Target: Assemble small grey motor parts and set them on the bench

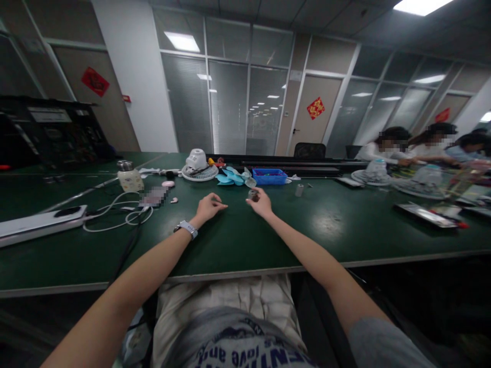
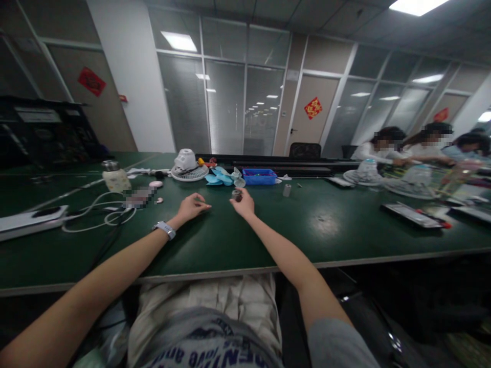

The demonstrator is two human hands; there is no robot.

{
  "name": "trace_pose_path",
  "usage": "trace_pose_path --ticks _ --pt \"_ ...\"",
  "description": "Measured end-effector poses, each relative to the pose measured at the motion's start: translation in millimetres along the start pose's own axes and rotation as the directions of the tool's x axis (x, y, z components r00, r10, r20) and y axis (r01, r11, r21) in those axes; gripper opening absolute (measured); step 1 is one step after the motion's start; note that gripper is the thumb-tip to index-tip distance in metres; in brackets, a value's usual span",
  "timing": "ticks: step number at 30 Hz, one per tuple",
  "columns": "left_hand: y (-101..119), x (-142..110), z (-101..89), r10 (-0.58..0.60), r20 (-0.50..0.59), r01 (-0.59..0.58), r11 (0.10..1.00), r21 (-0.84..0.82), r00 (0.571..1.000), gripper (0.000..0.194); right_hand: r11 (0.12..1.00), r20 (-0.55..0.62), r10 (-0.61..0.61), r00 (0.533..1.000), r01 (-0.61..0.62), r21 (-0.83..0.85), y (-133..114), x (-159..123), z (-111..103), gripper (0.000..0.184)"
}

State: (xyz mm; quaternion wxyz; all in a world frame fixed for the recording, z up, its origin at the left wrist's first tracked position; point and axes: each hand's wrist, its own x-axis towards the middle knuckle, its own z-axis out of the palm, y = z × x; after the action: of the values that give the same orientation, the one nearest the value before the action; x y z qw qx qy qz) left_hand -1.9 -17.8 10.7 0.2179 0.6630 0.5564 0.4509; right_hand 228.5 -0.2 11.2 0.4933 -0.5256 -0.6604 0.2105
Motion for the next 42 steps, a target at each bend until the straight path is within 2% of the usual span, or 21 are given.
trace_pose_path --ticks 3,5,7,10,13,16,18,20,21,23,24,25,26,27,28,30,31,34,36,39,42 --pt "-7.4 0.7 4.2 0.007 0.1 -0.009 1.0 0.011 0.995 0.033 0.957 -0.285 0.059 0.957 -0.136 -0.257 17.7 19.1 -62.0 0.055" --pt "-7.8 0.6 6.4 0.038 0.115 -0.038 0.999 0.0 0.993 0.033 0.882 -0.454 0.108 0.884 -0.296 -0.367 35.3 26.7 -105.7 0.052" --pt "-7.7 0.4 7.4 0.055 0.127 -0.054 0.998 -0.01 0.99 0.034 0.806 -0.58 0.168 0.797 -0.45 -0.385 54.9 29.0 -142.2 0.05" --pt "-9.8 1.1 7.5 0.059 0.127 -0.059 0.998 -0.001 0.99 0.037 0.71 -0.677 0.291 0.676 -0.627 -0.321 81.8 25.4 -174.1 0.051" --pt "-13.7 2.7 8.1 0.069 0.119 -0.07 0.998 0.004 0.99 0.041 0.668 -0.68 0.385 0.624 -0.697 -0.261 98.8 19.4 -181.3 0.05" --pt "-16.3 5.3 9.4 0.044 0.052 -0.043 0.999 -0.014 0.998 0.042 0.66 -0.696 0.39 0.603 -0.71 -0.245 101.5 17.6 -176.9 0.057" --pt "-17.1 7.5 9.8 0.004 -0.014 -0.005 0.999 -0.033 1.0 0.041 0.671 -0.749 0.278 0.601 -0.68 -0.296 92.9 19.3 -169.7 0.069" --pt "-17.4 9.8 9.3 -0.047 -0.073 0.045 0.998 -0.035 0.996 0.037 0.706 -0.75 0.083 0.656 -0.57 -0.42 75.0 21.4 -155.5 0.075" --pt "-17.6 10.8 8.9 -0.075 -0.098 0.072 0.997 -0.029 0.992 0.035 0.726 -0.698 -0.018 0.716 -0.471 -0.501 63.0 21.4 -144.2 0.072" --pt "-18.0 12.0 7.9 -0.125 -0.147 0.123 0.992 -0.021 0.981 0.032 0.751 -0.467 -0.193 0.863 -0.176 -0.636 35.4 17.4 -112.2 0.059" --pt "-18.3 12.3 7.5 -0.144 -0.165 0.143 0.99 -0.019 0.976 0.03 0.754 -0.301 -0.258 0.918 -0.004 -0.657 21.3 12.9 -92.1 0.051" --pt "-18.5 12.4 7.2 -0.158 -0.176 0.157 0.987 -0.019 0.972 0.029 0.751 -0.108 -0.314 0.943 0.177 -0.636 7.9 6.7 -70.2 0.044" --pt "-18.6 12.2 7.0 -0.166 -0.183 0.165 0.986 -0.019 0.969 0.028 0.739 0.089 -0.366 0.926 0.348 -0.576 -4.1 -0.7 -47.8 0.041" --pt "-18.5 11.8 6.9 -0.166 -0.187 0.166 0.986 -0.017 0.968 0.027 0.723 0.256 -0.408 0.876 0.481 -0.496 -14.3 -8.7 -26.2 0.039" --pt "-18.3 11.2 6.8 -0.16 -0.189 0.161 0.987 -0.009 0.969 0.026 0.711 0.371 -0.423 0.827 0.556 -0.429 -22.4 -16.6 -6.5 0.039" --pt "-17.0 9.6 6.6 -0.14 -0.186 0.145 0.989 0.014 0.973 0.024 0.713 0.515 -0.409 0.753 0.616 -0.334 -31.8 -29.3 23.8 0.039" --pt "-16.1 8.8 6.5 -0.129 -0.184 0.136 0.99 0.026 0.974 0.024 0.722 0.557 -0.392 0.732 0.62 -0.307 -33.4 -33.2 33.5 0.038" --pt "-13.5 7.2 6.3 -0.121 -0.174 0.13 0.991 0.041 0.977 0.024 0.755 0.613 -0.363 0.702 0.607 -0.248 -30.3 -35.8 44.4 0.033" --pt "-12.9 7.3 6.2 -0.124 -0.165 0.131 0.991 0.037 0.979 0.025 0.787 0.589 -0.375 0.716 0.581 -0.206 -25.7 -33.6 43.5 0.03" --pt "-14.2 8.5 6.2 -0.123 -0.154 0.132 0.99 0.045 0.98 0.026 0.839 0.502 -0.369 0.782 0.513 -0.182 -20.9 -28.6 38.1 0.032" --pt "-16.6 9.5 6.1 -0.116 -0.145 0.124 0.991 0.048 0.983 0.027 0.834 0.424 -0.36 0.831 0.49 -0.254 -17.5 -16.3 18.8 0.037"
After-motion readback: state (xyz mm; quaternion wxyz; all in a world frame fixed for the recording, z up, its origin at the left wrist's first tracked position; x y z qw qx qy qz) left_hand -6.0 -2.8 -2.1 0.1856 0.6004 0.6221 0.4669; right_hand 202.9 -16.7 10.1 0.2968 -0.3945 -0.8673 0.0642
